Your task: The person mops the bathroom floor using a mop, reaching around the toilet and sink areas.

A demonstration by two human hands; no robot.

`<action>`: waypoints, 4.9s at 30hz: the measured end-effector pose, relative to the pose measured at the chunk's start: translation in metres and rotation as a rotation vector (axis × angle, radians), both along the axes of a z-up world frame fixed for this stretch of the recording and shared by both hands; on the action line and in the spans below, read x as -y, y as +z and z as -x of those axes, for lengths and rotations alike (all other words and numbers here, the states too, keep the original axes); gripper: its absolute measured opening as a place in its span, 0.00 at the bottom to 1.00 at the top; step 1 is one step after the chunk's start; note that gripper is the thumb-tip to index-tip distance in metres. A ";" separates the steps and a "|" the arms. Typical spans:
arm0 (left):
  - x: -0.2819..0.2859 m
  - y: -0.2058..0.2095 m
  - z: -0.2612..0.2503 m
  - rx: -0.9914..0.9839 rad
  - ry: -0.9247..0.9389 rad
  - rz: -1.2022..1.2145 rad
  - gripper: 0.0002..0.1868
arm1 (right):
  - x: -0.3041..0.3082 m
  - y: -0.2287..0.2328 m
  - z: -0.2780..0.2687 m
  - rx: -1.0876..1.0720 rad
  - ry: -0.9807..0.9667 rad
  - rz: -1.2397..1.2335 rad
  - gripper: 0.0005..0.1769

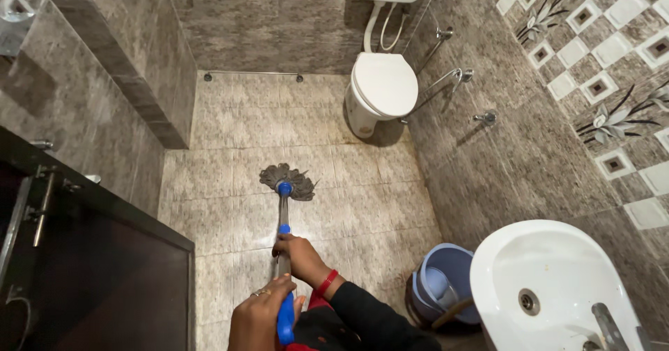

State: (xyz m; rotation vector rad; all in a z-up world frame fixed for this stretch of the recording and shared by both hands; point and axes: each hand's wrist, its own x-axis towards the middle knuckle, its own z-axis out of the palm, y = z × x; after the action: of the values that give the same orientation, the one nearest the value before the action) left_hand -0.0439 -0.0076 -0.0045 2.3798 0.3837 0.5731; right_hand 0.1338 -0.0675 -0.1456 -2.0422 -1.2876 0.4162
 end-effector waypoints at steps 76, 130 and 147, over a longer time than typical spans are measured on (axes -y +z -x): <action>-0.109 -0.100 -0.172 -0.050 0.262 0.329 0.21 | -0.177 -0.120 -0.210 0.033 0.071 0.048 0.14; -0.110 -0.122 -0.139 -0.075 0.286 0.190 0.17 | -0.195 -0.125 -0.174 0.018 0.210 0.013 0.13; -0.100 -0.058 0.067 -0.148 0.125 0.170 0.22 | -0.125 -0.028 0.041 0.060 0.116 0.073 0.09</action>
State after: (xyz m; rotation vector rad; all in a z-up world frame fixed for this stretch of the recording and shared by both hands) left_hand -0.1106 0.0920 -0.0620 2.2512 0.6251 0.4041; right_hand 0.0923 0.0579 -0.1731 -2.0604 -1.4521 0.4637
